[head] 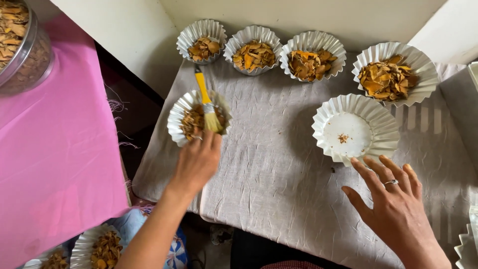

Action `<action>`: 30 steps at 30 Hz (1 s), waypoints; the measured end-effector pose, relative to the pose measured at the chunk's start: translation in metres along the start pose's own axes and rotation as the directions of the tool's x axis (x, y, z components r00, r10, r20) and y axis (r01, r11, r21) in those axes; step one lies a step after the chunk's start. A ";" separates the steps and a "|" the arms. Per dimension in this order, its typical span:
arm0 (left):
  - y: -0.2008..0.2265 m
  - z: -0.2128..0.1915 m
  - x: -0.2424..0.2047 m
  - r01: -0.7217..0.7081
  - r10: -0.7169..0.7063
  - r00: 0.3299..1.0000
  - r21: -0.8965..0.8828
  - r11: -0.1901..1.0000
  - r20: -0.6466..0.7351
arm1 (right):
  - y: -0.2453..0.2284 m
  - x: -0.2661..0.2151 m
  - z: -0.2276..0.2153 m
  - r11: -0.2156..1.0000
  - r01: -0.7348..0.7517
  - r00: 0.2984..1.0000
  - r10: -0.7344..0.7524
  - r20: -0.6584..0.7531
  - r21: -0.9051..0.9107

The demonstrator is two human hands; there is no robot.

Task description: Applying a coating to dried leaves in paper liners using a brush and then packaging the leaves into small plastic bags.

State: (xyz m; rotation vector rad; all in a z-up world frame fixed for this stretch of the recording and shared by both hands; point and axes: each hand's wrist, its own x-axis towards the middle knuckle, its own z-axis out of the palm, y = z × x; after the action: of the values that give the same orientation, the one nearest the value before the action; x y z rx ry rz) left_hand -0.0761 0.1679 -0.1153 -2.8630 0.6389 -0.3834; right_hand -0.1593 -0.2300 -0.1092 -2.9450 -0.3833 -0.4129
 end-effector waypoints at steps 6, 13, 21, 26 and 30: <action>0.073 -0.030 0.011 -0.170 0.153 0.958 -0.051 0.984 -0.242 | 0.010 -0.012 -0.001 0.987 -0.040 0.999 0.038 -0.017 -0.155; 0.132 -0.027 0.049 -0.323 0.259 0.900 -0.136 0.937 -0.351 | 0.022 -0.032 -0.007 0.910 -0.194 0.979 0.204 -0.012 -0.365; 0.163 -0.028 0.075 -0.297 0.183 0.879 -0.206 0.932 -0.440 | 0.023 -0.032 -0.001 0.905 -0.209 0.978 0.189 -0.088 -0.372; 0.144 -0.060 0.049 -0.325 0.170 0.876 -0.291 0.900 -0.451 | 0.025 -0.033 0.004 0.980 -0.132 0.962 0.091 -0.257 -0.146; 0.087 -0.049 -0.046 -0.006 -0.032 0.986 -0.225 0.974 -0.162 | 0.033 -0.035 0.007 0.991 -0.133 0.952 0.118 -0.283 -0.033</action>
State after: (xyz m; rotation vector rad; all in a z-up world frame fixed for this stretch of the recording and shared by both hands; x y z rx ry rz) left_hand -0.1641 0.1048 -0.0987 -3.0740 0.7359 -0.5908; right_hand -0.1812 -0.2679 -0.1297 -2.8782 -0.1503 -0.8207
